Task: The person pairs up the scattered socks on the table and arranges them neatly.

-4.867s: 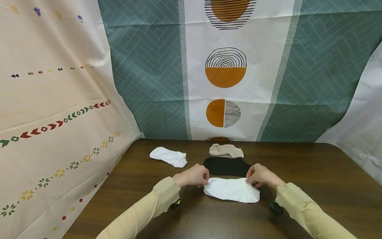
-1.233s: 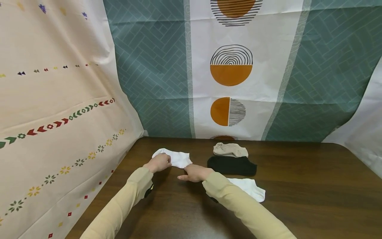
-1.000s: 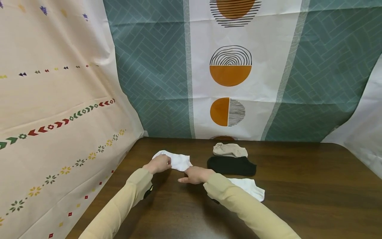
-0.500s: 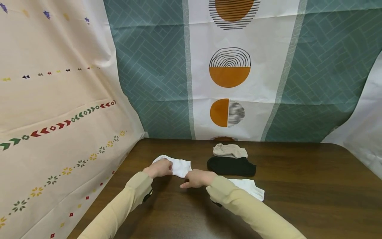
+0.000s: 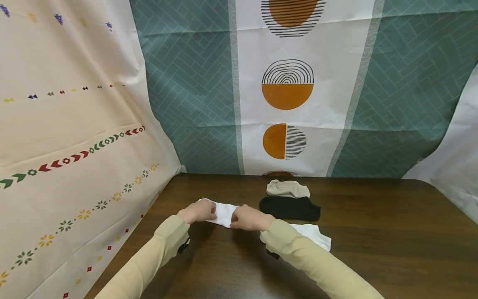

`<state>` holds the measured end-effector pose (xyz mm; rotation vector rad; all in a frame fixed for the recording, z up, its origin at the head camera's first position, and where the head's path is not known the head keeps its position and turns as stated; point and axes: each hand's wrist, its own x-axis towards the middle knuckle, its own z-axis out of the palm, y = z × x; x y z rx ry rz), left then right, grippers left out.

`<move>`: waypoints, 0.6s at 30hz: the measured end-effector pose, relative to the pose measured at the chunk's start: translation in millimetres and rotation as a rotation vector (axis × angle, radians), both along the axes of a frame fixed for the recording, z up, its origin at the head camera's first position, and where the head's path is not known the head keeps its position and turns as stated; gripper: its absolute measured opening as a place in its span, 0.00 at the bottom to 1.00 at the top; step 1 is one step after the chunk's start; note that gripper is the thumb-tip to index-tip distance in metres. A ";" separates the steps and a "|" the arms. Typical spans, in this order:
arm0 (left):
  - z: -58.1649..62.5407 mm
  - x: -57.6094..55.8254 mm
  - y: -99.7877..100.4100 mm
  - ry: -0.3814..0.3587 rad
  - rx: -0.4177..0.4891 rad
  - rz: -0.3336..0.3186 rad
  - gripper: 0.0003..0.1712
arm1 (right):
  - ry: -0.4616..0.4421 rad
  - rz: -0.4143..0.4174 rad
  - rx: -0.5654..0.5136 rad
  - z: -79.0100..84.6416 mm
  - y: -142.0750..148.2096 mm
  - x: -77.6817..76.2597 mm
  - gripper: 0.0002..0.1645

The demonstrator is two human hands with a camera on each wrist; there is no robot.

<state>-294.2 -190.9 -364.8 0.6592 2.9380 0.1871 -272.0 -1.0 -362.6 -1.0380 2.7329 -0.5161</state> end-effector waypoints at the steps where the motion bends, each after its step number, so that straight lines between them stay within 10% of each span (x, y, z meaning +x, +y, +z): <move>1: 0.3 -1.6 -1.1 0.007 0.011 0.019 0.09 | 0.029 -0.025 -0.041 -0.6 0.2 -2.2 0.06; 18: -6.6 -20.9 -35.4 0.230 0.131 0.311 0.02 | -0.102 -0.409 -0.285 -16.1 -6.6 -25.8 0.25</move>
